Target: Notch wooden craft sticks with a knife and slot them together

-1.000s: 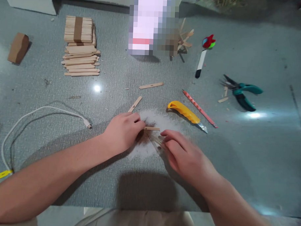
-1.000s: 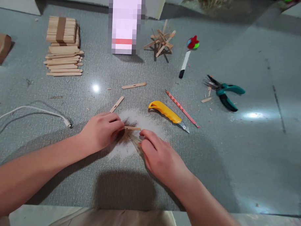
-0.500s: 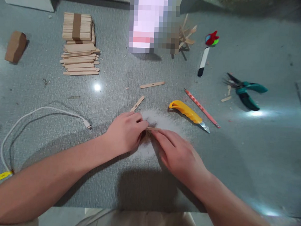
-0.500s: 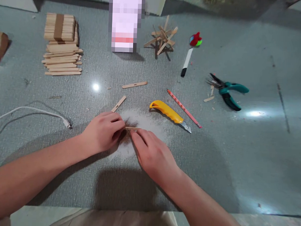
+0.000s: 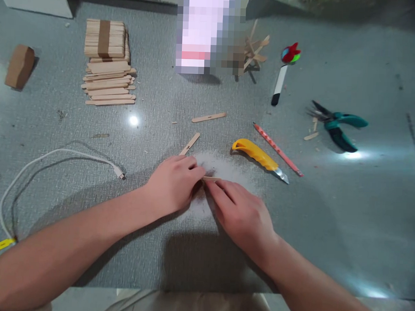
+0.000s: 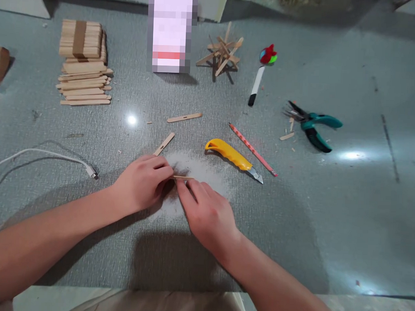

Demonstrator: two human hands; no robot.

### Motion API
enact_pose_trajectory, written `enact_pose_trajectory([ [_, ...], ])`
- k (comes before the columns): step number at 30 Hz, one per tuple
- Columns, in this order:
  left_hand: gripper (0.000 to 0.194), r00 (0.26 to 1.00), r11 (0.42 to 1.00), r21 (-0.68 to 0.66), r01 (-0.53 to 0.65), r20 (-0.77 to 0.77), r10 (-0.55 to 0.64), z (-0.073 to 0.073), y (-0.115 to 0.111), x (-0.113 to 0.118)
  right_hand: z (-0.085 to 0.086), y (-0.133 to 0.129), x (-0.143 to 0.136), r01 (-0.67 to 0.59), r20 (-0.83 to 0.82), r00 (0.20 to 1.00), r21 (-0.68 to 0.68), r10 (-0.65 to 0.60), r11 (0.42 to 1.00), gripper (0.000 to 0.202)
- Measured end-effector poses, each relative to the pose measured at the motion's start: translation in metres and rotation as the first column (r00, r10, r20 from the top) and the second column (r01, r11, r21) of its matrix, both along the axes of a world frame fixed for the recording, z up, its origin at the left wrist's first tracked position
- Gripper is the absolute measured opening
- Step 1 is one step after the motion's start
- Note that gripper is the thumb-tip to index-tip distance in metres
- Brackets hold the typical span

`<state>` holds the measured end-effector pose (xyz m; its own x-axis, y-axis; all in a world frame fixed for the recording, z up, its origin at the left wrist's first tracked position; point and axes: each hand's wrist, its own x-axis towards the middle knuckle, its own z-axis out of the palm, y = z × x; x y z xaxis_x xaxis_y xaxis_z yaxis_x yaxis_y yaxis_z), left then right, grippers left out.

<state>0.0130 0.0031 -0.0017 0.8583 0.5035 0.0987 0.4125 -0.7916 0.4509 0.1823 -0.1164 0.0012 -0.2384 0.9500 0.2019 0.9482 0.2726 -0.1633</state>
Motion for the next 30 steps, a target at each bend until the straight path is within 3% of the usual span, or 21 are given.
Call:
enact_pose_trajectory([
  [6,0.013,0.999,0.999,-0.054,-0.010,-0.040,0.007,0.003,0.001,0.002,0.002,0.002,-0.001,-0.001,0.073,0.997,0.008,0.001,1.000,0.033],
  [14,0.014,0.998,0.993,-0.117,0.001,-0.062,-0.008,0.007,0.006,0.006,0.003,0.003,-0.003,0.003,0.053,0.999,0.022,-0.004,1.000,0.028],
  [22,0.014,0.999,0.994,-0.107,0.036,-0.037,-0.040,0.005,0.005,0.004,0.005,0.001,-0.003,0.016,0.081,0.997,0.028,-0.018,0.999,0.032],
  [27,0.017,0.997,0.995,-0.063,0.077,-0.015,-0.078,-0.001,0.006,0.000,0.016,-0.002,0.016,0.017,-0.116,0.993,0.062,-0.009,0.998,0.034],
  [30,0.022,0.996,0.990,-0.109,0.084,0.007,-0.084,0.000,0.007,-0.001,0.017,-0.003,0.035,0.238,-0.288,0.933,0.040,-0.217,0.970,0.026],
])
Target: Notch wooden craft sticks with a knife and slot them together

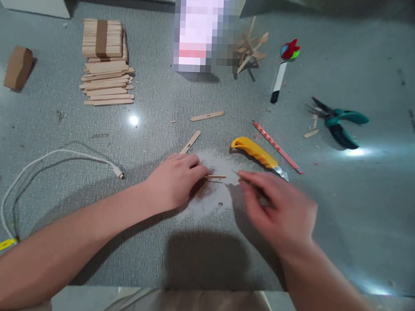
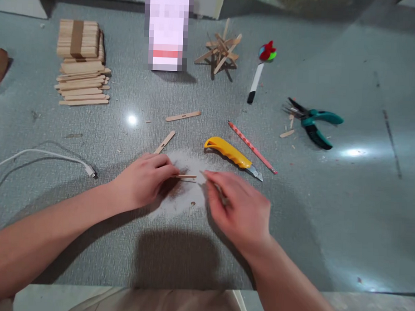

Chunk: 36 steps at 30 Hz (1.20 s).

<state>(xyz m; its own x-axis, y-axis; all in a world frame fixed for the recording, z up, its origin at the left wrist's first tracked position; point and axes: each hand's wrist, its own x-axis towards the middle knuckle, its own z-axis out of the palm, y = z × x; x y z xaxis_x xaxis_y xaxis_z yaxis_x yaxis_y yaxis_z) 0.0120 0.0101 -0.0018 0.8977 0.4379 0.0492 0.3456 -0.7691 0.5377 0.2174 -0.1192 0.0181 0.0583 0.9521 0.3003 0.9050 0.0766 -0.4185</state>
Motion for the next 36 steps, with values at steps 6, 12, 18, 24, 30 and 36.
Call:
enact_pose_trajectory([
  [6,0.021,0.993,0.937,-0.349,0.000,0.111,0.042,0.017,0.007,-0.001,-0.018,0.003,0.022,0.179,-0.329,0.922,-0.108,-0.205,0.978,0.018],
  [12,0.016,0.987,0.799,-0.602,-0.014,0.122,0.109,0.030,0.009,-0.002,-0.022,0.011,0.017,0.021,-0.045,0.999,-0.047,-0.023,0.999,0.018],
  [18,0.014,0.979,0.662,-0.750,-0.018,0.121,0.164,0.031,0.005,-0.001,-0.023,0.014,0.007,-0.126,0.154,0.979,-0.046,0.132,0.991,0.023],
  [24,0.014,0.972,0.605,-0.796,-0.007,0.136,0.189,0.032,0.003,0.000,-0.016,0.012,0.006,-0.223,0.129,0.964,-0.069,0.230,0.972,0.050],
  [30,0.006,0.984,0.628,-0.778,0.014,0.121,0.128,0.034,0.001,-0.001,0.007,0.022,-0.005,-0.127,-0.565,0.821,-0.041,0.082,0.991,0.028],
  [36,0.009,0.984,0.623,-0.782,0.006,0.114,0.134,0.036,-0.003,0.000,0.015,0.032,-0.019,-0.170,-0.666,0.744,-0.127,0.043,0.977,0.009],
])
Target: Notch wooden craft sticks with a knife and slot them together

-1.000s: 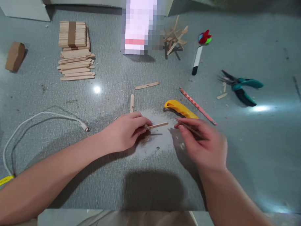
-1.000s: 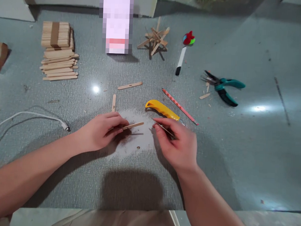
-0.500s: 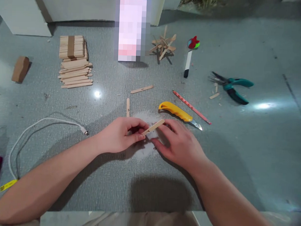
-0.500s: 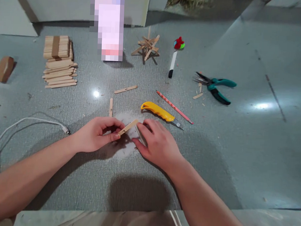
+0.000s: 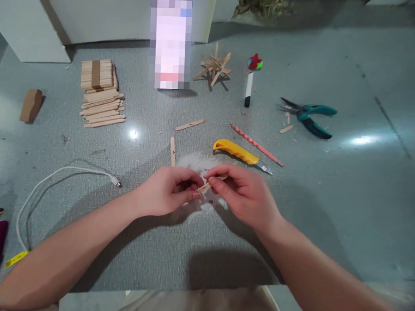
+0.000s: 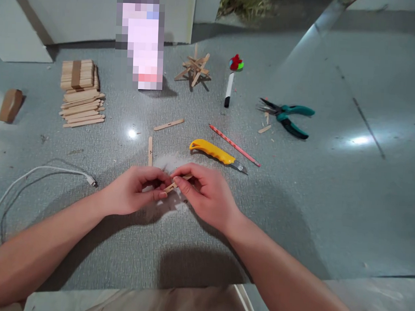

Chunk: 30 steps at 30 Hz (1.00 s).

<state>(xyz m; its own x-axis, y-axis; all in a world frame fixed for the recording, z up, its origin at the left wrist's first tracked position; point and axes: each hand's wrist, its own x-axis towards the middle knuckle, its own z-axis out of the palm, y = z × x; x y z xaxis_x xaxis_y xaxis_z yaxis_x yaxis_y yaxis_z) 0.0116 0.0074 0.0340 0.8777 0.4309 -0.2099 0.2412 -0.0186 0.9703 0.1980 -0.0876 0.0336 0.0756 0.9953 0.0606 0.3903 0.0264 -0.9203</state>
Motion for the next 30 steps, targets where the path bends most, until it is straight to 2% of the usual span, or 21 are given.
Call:
enact_pose_trajectory([
  [7,0.014,1.000,0.998,-0.068,0.002,-0.004,-0.002,-0.006,0.000,0.000,-0.005,-0.004,0.000,0.096,-0.125,0.987,-0.066,-0.104,0.993,0.004],
  [11,0.018,1.000,0.986,-0.165,-0.016,-0.019,0.013,-0.008,0.002,0.001,-0.005,-0.004,0.000,0.115,-0.113,0.986,-0.050,-0.121,0.992,0.002],
  [18,0.022,0.993,0.970,-0.215,-0.116,-0.053,0.107,-0.012,0.002,0.000,-0.008,-0.005,0.002,0.148,-0.086,0.985,-0.040,-0.151,0.988,0.003],
  [25,0.025,0.984,0.960,-0.219,-0.175,-0.057,0.167,-0.010,0.002,0.000,-0.013,-0.006,0.005,0.189,-0.113,0.974,-0.068,-0.196,0.980,0.005],
  [30,0.020,0.977,0.972,-0.102,-0.210,-0.052,0.206,-0.010,0.006,-0.001,-0.014,-0.007,0.007,0.210,-0.134,0.966,-0.081,-0.219,0.974,0.006],
])
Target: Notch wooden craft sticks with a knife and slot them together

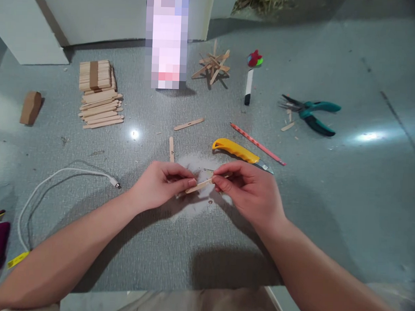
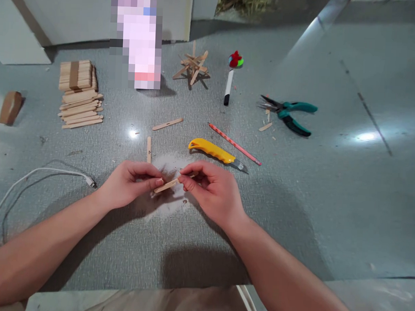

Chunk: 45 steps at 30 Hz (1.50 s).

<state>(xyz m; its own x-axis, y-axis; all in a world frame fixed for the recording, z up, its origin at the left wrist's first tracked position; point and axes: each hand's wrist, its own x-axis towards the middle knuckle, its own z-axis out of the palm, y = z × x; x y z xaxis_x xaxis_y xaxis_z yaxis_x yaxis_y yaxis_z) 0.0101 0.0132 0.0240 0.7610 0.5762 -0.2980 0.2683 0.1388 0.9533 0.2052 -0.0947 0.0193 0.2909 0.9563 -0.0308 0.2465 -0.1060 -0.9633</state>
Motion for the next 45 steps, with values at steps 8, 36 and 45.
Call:
enact_pose_trajectory([
  [8,0.011,1.000,0.963,0.271,0.001,-0.012,0.002,0.004,0.001,-0.002,-0.001,-0.002,0.002,0.008,0.040,0.999,0.025,-0.009,1.000,0.006],
  [36,0.022,0.874,0.545,0.804,0.237,-0.422,0.242,0.044,0.026,-0.034,-0.009,-0.009,0.012,-0.055,0.048,0.997,-0.003,0.055,0.998,0.008],
  [45,0.027,0.706,0.522,0.838,0.162,-0.468,0.532,0.034,0.084,-0.081,-0.016,-0.013,0.009,-0.202,0.088,0.976,0.012,0.200,0.979,0.012],
])
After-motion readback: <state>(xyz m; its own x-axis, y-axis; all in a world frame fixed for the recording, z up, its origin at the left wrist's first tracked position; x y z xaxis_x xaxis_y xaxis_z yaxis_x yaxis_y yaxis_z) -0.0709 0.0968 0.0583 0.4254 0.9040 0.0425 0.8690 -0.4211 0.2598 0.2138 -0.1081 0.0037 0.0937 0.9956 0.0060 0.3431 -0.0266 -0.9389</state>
